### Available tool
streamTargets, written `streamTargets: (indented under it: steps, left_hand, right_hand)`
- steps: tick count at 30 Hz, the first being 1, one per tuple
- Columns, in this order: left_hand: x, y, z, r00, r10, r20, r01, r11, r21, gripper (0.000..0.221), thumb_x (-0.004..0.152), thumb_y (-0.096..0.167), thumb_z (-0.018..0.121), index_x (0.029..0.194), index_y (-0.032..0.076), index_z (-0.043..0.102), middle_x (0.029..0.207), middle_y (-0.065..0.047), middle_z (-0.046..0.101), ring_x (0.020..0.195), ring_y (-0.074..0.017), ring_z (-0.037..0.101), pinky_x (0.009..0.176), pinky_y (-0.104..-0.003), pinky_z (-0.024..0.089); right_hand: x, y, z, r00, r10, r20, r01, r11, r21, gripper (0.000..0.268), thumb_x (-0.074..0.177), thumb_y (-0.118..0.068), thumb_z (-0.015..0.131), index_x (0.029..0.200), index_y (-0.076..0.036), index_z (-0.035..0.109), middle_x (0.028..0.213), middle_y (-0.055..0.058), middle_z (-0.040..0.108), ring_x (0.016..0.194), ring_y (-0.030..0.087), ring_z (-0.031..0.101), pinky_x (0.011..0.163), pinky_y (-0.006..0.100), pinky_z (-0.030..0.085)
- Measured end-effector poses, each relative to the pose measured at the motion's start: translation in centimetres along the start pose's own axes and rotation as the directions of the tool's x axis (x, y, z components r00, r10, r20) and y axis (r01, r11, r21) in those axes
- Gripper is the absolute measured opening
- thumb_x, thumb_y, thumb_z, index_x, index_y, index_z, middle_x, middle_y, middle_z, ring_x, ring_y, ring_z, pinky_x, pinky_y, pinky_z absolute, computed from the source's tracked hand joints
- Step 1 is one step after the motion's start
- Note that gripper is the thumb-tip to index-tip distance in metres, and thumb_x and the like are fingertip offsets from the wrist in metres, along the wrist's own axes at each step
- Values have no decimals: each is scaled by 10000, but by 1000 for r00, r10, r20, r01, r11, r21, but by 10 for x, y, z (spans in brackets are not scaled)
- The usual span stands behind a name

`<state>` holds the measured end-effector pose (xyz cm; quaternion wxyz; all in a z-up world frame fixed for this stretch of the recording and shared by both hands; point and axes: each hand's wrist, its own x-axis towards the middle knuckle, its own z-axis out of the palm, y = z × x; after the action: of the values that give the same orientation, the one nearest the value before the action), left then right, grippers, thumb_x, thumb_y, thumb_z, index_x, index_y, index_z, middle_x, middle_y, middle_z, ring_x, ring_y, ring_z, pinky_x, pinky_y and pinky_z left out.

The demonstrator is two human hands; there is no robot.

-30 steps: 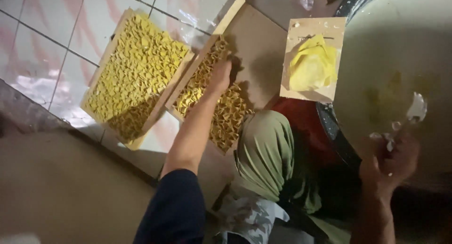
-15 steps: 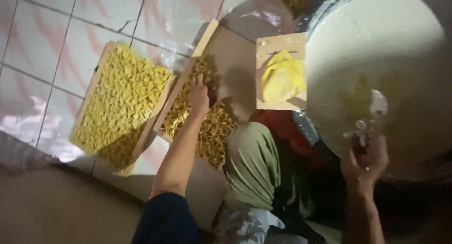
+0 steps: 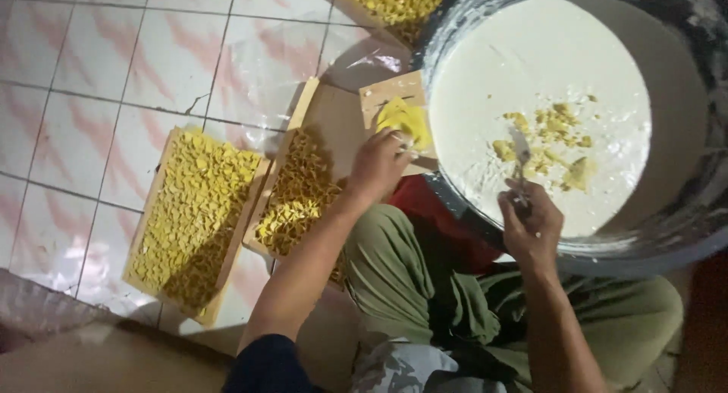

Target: The person scoops a white paste onto yellow dough sheets using a fork, folds the dough, and places the folded pieces into wooden trays. The process is repeated continuously with multiple dough sheets.

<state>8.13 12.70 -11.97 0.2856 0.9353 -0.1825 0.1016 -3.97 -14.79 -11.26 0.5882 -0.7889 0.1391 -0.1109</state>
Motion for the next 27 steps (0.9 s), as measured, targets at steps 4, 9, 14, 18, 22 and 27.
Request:
streamTargets:
  steps: [4,9,14,18,22,27]
  left_hand:
    - [9,15,-40,937,-294,189,337,904,-263,214,853,303,749,971,131,801,901,-140,752,896,-373,730,757,-480,552]
    - [-3,26,-62,817,-494,297,576,706,-411,216,829,282,742,999,187,835,924,-75,792,853,-194,756,724,-352,563]
    - [2,21,-63,780,-602,170,382,244,-891,74,846,107,773,902,59,779,818,-23,688,741,-96,637,679,-239,534]
    - [5,23,-78,703,-704,97,272,140,-952,137,872,147,763,751,129,701,563,7,578,504,-53,581,518,-177,428]
    - [2,15,-94,503,-841,199,217,-100,-971,99,922,243,705,894,151,684,859,-58,740,725,-176,704,574,-267,483]
    - [-6,-5,-75,483,-801,353,470,-103,-877,295,855,390,802,1038,168,738,1071,-88,781,935,-210,740,764,-313,535]
  right_hand:
    - [1,-14,2,998,-26,56,25,1000,13,273,945,31,756,1209,-36,731,859,182,698,798,258,701,717,421,552]
    - [5,-26,7,994,-5,110,13,997,-74,253,947,-73,777,1199,-93,755,886,171,729,857,332,742,739,431,561]
    - [17,-104,49,960,137,243,-243,837,489,174,1012,-116,618,1170,-61,663,863,131,591,575,184,581,519,319,501]
    - [39,-113,123,930,134,343,-334,695,636,137,1001,-104,598,1092,-21,657,885,95,583,756,164,612,688,305,558]
    - [40,-123,136,898,77,433,-314,802,508,169,1022,-62,552,1105,9,680,905,64,559,844,164,608,730,318,546]
    - [39,-96,73,924,100,369,-270,854,444,185,981,-27,651,1147,3,725,635,3,502,560,46,519,510,195,419]
